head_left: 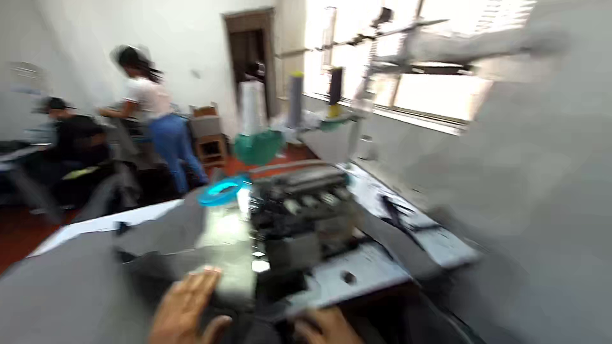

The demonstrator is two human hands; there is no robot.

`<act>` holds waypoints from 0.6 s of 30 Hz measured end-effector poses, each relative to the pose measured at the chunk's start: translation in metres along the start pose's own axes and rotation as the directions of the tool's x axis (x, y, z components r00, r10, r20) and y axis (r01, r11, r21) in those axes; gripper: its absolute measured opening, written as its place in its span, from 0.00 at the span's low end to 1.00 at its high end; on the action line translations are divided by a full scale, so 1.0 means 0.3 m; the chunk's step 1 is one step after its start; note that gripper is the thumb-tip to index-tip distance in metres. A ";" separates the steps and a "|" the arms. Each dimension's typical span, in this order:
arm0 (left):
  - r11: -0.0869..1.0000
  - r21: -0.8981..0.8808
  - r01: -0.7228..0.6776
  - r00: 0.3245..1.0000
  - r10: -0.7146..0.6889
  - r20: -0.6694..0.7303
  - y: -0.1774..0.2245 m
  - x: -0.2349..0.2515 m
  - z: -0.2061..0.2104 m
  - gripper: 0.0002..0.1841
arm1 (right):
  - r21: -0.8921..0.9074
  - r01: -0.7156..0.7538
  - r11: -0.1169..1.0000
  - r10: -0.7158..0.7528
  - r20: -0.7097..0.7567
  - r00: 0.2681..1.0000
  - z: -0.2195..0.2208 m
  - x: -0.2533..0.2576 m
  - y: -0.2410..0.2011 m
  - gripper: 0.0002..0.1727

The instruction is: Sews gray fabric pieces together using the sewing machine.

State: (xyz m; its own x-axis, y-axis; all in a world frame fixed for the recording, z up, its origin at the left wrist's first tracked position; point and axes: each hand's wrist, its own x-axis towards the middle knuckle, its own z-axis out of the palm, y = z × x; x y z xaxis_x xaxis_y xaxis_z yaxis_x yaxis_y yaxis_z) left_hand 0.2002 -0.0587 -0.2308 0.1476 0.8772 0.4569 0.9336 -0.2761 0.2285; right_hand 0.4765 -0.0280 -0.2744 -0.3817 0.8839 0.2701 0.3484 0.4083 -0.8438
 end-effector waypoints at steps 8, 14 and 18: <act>0.983 0.016 -0.184 0.978 0.184 -0.095 -0.082 0.262 0.138 0.40 | -0.626 -0.399 0.669 0.324 -0.238 0.916 -0.619 -0.075 0.317 0.28; 0.980 -0.025 -0.196 0.979 0.195 -0.053 -0.087 0.250 0.136 0.43 | -0.653 -0.179 0.736 0.147 -0.103 0.984 -0.714 -0.077 0.410 0.17; 0.969 -0.130 -0.212 0.975 0.200 -0.097 -0.112 0.280 0.141 0.33 | -0.668 -0.088 0.739 0.114 -0.005 0.993 -0.760 -0.034 0.401 0.04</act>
State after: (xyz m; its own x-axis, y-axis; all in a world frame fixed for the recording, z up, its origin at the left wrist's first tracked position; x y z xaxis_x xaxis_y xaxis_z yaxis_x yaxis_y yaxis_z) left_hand 0.1950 0.0408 -0.2364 0.2992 0.7620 0.5743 0.8304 -0.5044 0.2366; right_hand 0.7174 0.0640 -0.2729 -0.3352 0.9259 0.1740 0.8630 0.3759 -0.3376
